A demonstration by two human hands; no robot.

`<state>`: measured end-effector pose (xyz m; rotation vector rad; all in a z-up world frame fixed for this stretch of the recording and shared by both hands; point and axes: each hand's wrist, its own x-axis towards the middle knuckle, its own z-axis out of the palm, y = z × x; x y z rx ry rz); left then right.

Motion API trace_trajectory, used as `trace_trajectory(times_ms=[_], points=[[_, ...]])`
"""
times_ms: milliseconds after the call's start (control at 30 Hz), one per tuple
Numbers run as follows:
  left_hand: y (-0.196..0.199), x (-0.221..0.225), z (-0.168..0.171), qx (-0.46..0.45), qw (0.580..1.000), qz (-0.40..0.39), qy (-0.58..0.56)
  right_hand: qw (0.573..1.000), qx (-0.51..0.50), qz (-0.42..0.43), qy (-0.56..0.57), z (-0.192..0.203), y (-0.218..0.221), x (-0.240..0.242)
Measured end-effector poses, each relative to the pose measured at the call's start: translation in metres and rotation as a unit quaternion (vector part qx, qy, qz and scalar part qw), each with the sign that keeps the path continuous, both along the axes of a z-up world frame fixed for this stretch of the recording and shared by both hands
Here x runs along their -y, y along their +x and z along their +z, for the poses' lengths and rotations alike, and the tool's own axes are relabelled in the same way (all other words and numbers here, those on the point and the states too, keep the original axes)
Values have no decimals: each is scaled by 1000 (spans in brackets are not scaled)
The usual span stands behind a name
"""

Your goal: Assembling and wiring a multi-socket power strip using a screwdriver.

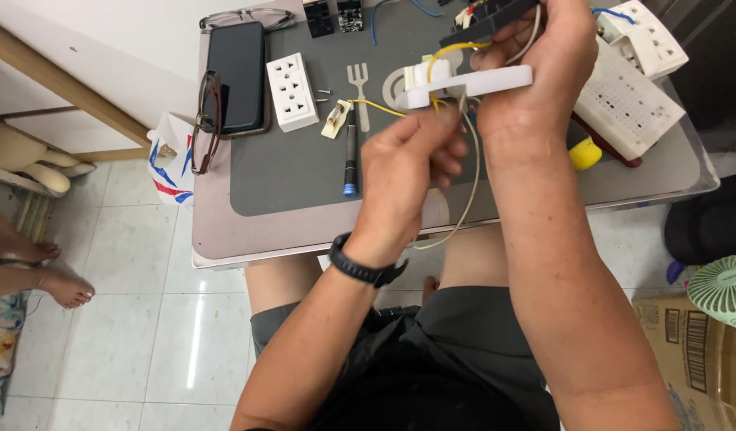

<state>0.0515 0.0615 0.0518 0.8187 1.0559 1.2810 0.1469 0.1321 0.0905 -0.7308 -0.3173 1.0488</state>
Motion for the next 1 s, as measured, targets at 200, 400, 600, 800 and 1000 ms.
trace_trajectory(times_ms=[200,400,600,800,1000], points=[[-32,18,-14,-60,979,-195,8,998,-6,44,39,-8,3,4],[-59,38,14,-356,881,-304,66,999,-9,51,17,-27,2,25],[-68,59,14,-596,771,-79,211,997,61,42,-10,-31,2,35],[-50,25,6,-532,744,-136,380,936,334,110,8,-27,1,40],[-45,28,2,-523,764,-148,347,900,413,132,-49,-13,3,52]])
